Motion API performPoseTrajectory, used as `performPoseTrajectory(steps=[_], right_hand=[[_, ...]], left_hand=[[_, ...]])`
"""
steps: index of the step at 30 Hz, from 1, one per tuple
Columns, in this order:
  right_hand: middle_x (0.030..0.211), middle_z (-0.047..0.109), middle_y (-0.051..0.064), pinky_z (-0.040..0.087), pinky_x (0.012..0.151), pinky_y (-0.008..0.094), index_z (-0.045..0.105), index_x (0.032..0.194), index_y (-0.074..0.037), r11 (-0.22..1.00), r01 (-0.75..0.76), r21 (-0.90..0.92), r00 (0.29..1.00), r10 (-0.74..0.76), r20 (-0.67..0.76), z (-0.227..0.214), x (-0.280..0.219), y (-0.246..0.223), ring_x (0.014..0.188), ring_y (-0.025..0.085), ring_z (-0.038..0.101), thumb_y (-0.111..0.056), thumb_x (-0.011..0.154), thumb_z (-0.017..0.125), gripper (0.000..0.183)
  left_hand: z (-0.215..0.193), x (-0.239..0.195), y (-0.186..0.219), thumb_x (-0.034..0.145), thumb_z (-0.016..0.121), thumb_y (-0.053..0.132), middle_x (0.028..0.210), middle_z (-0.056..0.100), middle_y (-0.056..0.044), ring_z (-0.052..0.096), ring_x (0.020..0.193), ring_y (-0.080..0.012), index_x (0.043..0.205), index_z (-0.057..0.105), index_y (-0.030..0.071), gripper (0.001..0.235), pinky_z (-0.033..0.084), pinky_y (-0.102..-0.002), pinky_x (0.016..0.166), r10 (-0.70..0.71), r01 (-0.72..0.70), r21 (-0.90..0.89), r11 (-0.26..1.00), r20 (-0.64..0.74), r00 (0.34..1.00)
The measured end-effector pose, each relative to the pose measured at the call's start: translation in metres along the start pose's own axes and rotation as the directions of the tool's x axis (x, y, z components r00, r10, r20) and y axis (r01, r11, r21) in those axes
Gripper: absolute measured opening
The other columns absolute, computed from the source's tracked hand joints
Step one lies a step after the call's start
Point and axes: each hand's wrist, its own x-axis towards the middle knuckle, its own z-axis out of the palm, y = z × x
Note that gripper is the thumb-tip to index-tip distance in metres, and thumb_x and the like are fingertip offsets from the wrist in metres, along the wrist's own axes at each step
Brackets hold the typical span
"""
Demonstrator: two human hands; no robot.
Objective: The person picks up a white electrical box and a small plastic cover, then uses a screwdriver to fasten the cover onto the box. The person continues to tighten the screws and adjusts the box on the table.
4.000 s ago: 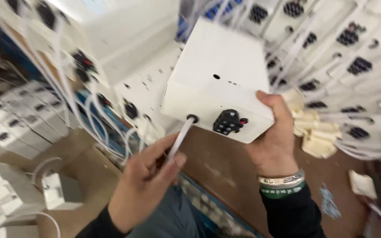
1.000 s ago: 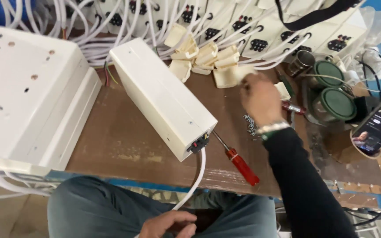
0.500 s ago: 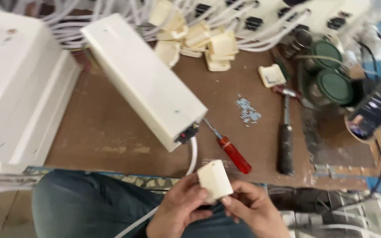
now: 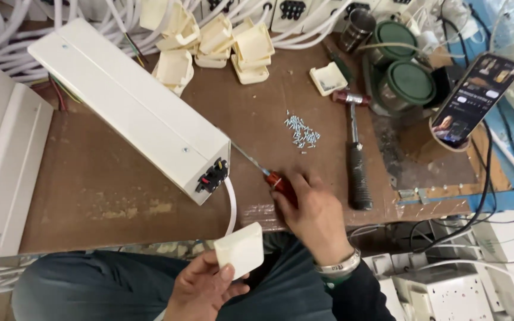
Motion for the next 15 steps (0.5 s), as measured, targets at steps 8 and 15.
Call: performPoseTrajectory(steps=[8, 15], right_hand=[[0.072, 0.063, 0.013, 0.042, 0.049, 0.031, 0.066, 0.114, -0.003, 0.483, -0.62, 0.619, 0.78, 0.466, 0.418, 0.004, -0.088, 0.0, 0.057, 0.025, 0.056, -0.029, 0.1, 0.059, 0.03], [0.057, 0.051, 0.01, 0.027, 0.031, 0.032, 0.058, 0.116, -0.008, -0.3, -0.632, 0.714, 0.41, 0.652, 0.638, 0.018, -0.12, 0.008, 0.033, 0.02, 0.039, -0.04, 0.098, 0.047, 0.039]], left_hand=[[-0.001, -0.003, 0.0, 0.081, 0.07, -0.01, 0.141, 0.063, -0.017, 0.064, 0.123, -0.0258, 0.113, 0.066, -0.002, 0.034, 0.059, -0.045, 0.086, 0.326, -0.367, 0.189, 0.911, 0.218, 0.92], [0.043, -0.01, 0.021, 0.083, 0.073, -0.001, 0.122, 0.07, -0.025, 0.073, 0.107, -0.0311, 0.125, 0.061, -0.007, 0.044, 0.064, -0.046, 0.085, 0.072, -0.105, 0.2, 0.974, 0.166, 0.983]])
